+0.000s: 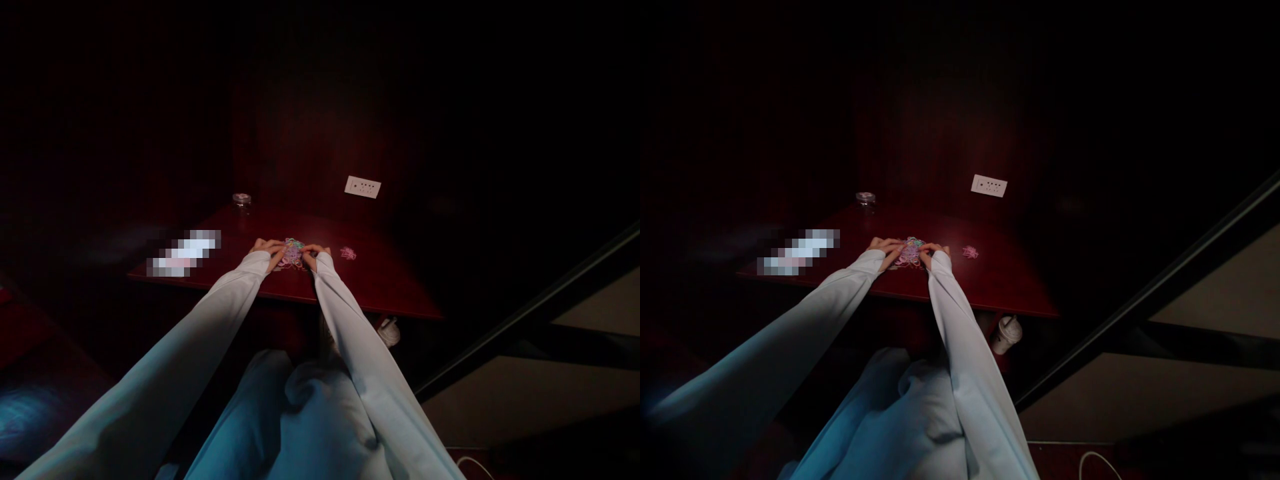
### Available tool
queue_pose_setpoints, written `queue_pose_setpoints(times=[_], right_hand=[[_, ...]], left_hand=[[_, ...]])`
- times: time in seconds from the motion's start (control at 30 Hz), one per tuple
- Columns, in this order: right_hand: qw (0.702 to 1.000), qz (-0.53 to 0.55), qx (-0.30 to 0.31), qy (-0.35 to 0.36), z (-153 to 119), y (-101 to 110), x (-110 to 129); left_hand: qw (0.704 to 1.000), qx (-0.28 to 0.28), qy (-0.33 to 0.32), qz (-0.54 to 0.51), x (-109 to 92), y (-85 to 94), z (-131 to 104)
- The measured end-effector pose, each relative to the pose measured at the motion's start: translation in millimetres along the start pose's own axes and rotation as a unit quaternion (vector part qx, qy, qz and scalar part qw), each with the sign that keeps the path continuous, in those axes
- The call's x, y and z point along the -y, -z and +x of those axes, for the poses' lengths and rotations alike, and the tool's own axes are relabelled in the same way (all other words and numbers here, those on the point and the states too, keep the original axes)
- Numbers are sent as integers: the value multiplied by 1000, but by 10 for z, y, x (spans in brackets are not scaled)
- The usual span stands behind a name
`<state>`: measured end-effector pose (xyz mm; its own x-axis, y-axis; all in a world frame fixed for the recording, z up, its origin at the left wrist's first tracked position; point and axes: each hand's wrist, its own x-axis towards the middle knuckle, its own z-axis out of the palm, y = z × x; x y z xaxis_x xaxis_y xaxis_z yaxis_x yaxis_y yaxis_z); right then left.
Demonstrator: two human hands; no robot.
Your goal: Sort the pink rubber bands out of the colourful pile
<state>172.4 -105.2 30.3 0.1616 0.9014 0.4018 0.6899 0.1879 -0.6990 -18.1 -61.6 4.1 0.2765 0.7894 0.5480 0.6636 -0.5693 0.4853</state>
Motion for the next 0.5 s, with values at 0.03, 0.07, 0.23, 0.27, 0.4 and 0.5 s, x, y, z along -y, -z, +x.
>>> queue_pose_setpoints(times=[0.03, 0.07, 0.23, 0.27, 0.4, 0.5], right_hand=[[1000, -9, 5, -4, -4, 3, 3], [1000, -18, 8, -6, -9, 6, 4], [999, -33, 9, -12, -32, 25, -29], [999, -33, 11, -11, -33, 27, -38], [999, -45, 23, -4, -27, 19, -54], [998, -58, 35, -8, -18, 6, -50]], left_hand=[[1000, 0, 2, -2, -7, 10, -1], [1000, 2, 3, -4, -13, 24, -2], [1000, 20, 1, -10, -28, 86, -14], [1000, 18, -1, -11, -27, 90, -17], [1000, 21, -12, -11, -12, 88, -19], [999, 31, -12, -4, 5, 87, -10]])
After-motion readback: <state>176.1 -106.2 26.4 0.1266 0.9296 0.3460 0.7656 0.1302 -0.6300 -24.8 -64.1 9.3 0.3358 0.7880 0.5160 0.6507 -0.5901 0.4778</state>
